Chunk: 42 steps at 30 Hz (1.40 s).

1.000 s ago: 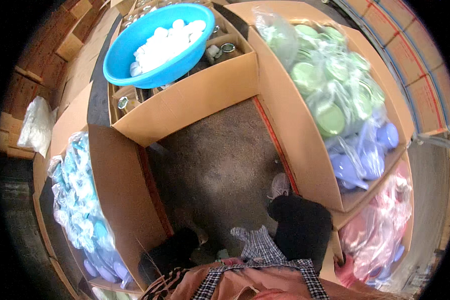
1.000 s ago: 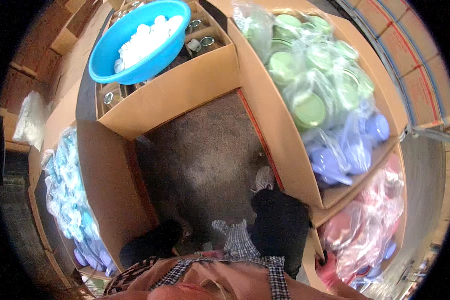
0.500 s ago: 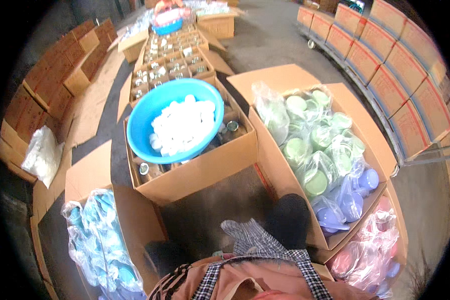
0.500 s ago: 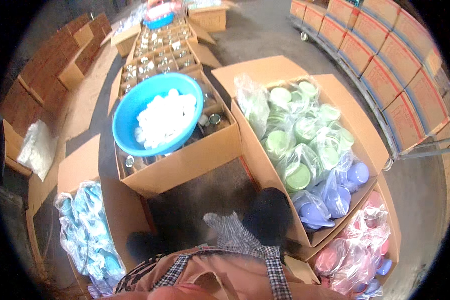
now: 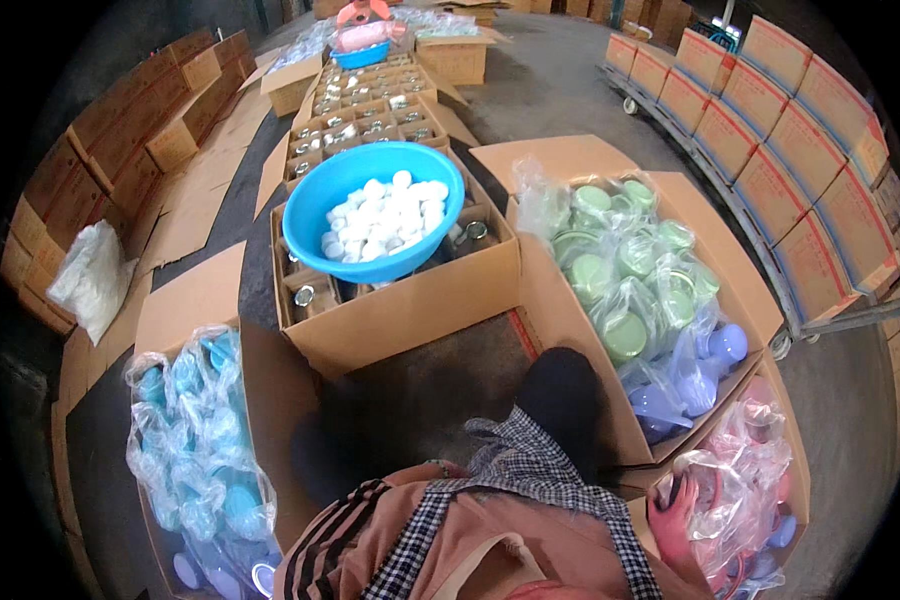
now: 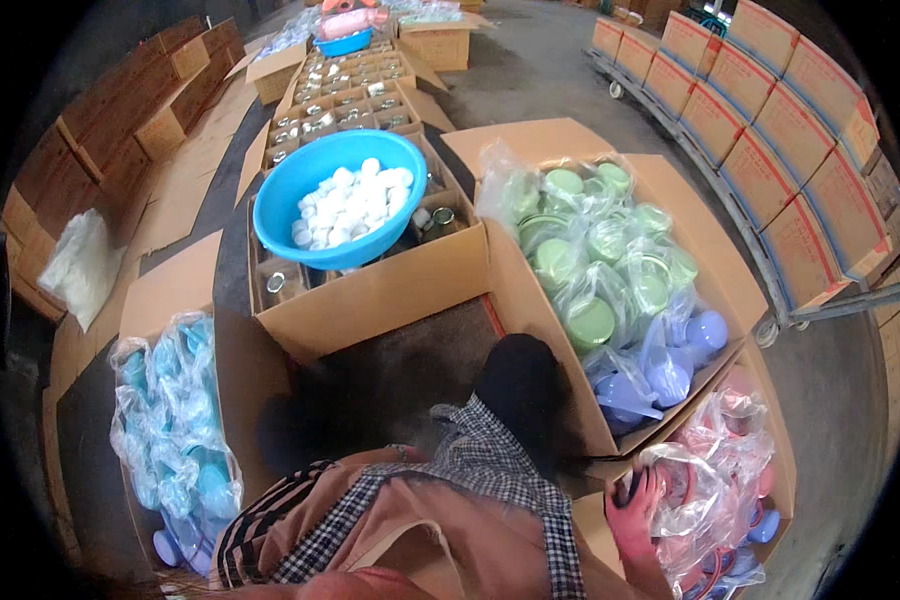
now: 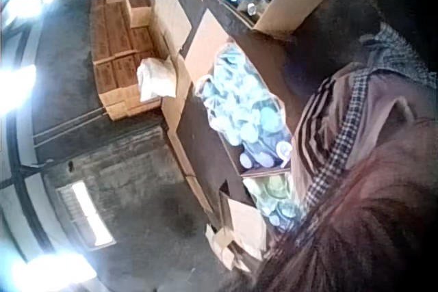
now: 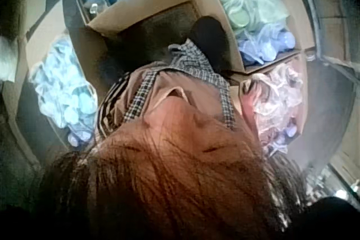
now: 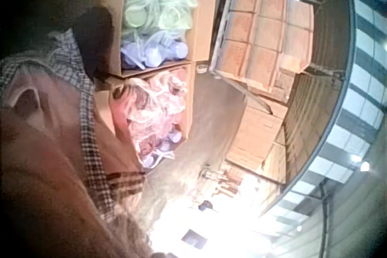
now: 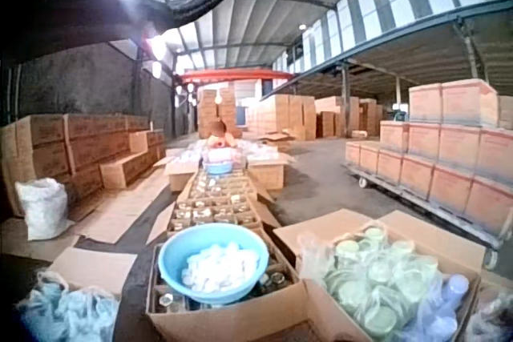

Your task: The person packs plastic pitchers into a cardboard box. They remove a purple pitcher from a plastic bag, place it in the box, then remove a green pitcher from a bag, attach its lid, and place it in the box. Finally, they close the box flaps.

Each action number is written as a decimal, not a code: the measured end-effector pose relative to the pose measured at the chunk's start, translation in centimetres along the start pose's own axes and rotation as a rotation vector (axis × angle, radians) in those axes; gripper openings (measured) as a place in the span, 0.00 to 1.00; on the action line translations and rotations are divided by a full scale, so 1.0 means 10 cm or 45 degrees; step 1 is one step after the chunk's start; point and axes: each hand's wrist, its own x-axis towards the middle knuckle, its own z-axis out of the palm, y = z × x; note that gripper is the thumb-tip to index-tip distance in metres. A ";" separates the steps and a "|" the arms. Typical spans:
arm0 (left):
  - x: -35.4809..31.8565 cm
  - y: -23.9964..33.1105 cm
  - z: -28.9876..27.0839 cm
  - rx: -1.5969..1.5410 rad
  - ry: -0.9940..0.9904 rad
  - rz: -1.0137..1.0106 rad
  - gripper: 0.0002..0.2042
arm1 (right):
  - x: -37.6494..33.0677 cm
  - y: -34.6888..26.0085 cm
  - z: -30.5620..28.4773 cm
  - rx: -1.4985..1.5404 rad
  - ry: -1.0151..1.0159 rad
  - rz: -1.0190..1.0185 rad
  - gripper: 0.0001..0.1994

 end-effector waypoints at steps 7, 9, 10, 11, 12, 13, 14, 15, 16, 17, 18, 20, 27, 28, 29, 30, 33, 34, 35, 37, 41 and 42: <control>0.27 -0.41 -0.04 -0.178 -0.107 -0.191 0.19 | 1.56 -0.48 0.51 -0.232 -0.667 0.031 0.31; 0.39 -0.41 -0.13 -0.227 -0.105 -0.224 0.19 | 1.66 -0.42 0.68 -0.120 -0.511 0.050 0.30; 0.47 -0.39 -0.19 -0.252 -0.099 -0.238 0.19 | 1.64 -0.33 0.83 -0.163 -0.522 -0.064 0.30; 0.55 -0.36 -0.30 -0.265 -0.076 -0.250 0.19 | 1.51 -0.21 1.03 -0.198 -0.536 -0.170 0.30; 0.63 -0.32 -0.42 -0.285 -0.054 -0.263 0.19 | 1.38 -0.08 1.15 -0.232 -0.552 -0.272 0.31; 0.74 -0.29 -0.53 -0.296 -0.062 -0.290 0.19 | 1.28 0.03 1.13 -0.193 -0.535 -0.276 0.29; 0.79 -0.22 -0.69 -0.299 -0.020 -0.289 0.19 | 1.29 0.08 1.17 -0.123 -0.494 -0.316 0.27; 0.83 -0.16 -0.84 -0.299 0.029 -0.289 0.19 | 1.32 0.12 1.23 -0.055 -0.452 -0.354 0.25; 0.86 -0.09 -0.98 -0.269 0.054 -0.296 0.19 | 1.26 0.13 1.22 -0.050 -0.506 -0.316 0.25; 0.88 0.01 -1.11 -0.227 0.072 -0.298 0.19 | 1.21 0.12 1.16 -0.054 -0.552 -0.268 0.25; 0.86 0.13 -1.27 -0.181 0.126 -0.283 0.19 | 1.27 0.08 1.15 -0.039 -0.591 -0.250 0.24; 0.82 0.44 -1.66 -0.063 0.278 -0.213 0.19 | 1.30 -0.01 1.11 -0.055 -0.498 -0.353 0.25; 0.69 1.88 -2.89 0.462 0.949 0.333 0.18 | 1.64 -0.19 1.07 0.026 -0.683 -0.207 0.25; 0.84 2.14 -2.95 0.561 0.970 0.435 0.18 | 1.48 -0.21 1.04 0.017 -0.731 -0.093 0.25; 0.77 2.19 -3.08 0.560 1.054 0.495 0.18 | 1.65 -0.29 0.99 -0.019 -0.817 -0.101 0.25; 0.79 2.32 -3.09 0.612 1.067 0.575 0.18 | 1.65 -0.33 0.96 -0.040 -0.792 -0.114 0.25; 0.97 2.51 -2.69 0.764 0.864 0.779 0.18 | 1.56 -0.32 0.99 -0.091 -0.657 -0.148 0.24; 0.98 2.45 -2.53 0.790 0.711 0.783 0.18 | 1.63 -0.32 1.09 -0.084 -0.588 -0.221 0.23; 1.15 2.34 -2.28 0.814 0.425 0.739 0.18 | 1.55 -0.31 1.09 -0.095 -0.518 -0.238 0.23; 1.56 1.89 -1.79 0.918 -0.248 0.420 0.18 | 1.50 -0.38 1.00 -0.043 -0.630 -0.084 0.24; 2.13 1.12 -1.38 1.036 -0.702 0.059 0.18 | 1.62 -0.49 0.88 -0.091 -0.523 0.049 0.26; 2.15 1.25 -1.36 1.043 -0.661 0.069 0.18 | 1.59 -0.52 0.86 -0.108 -0.439 0.184 0.27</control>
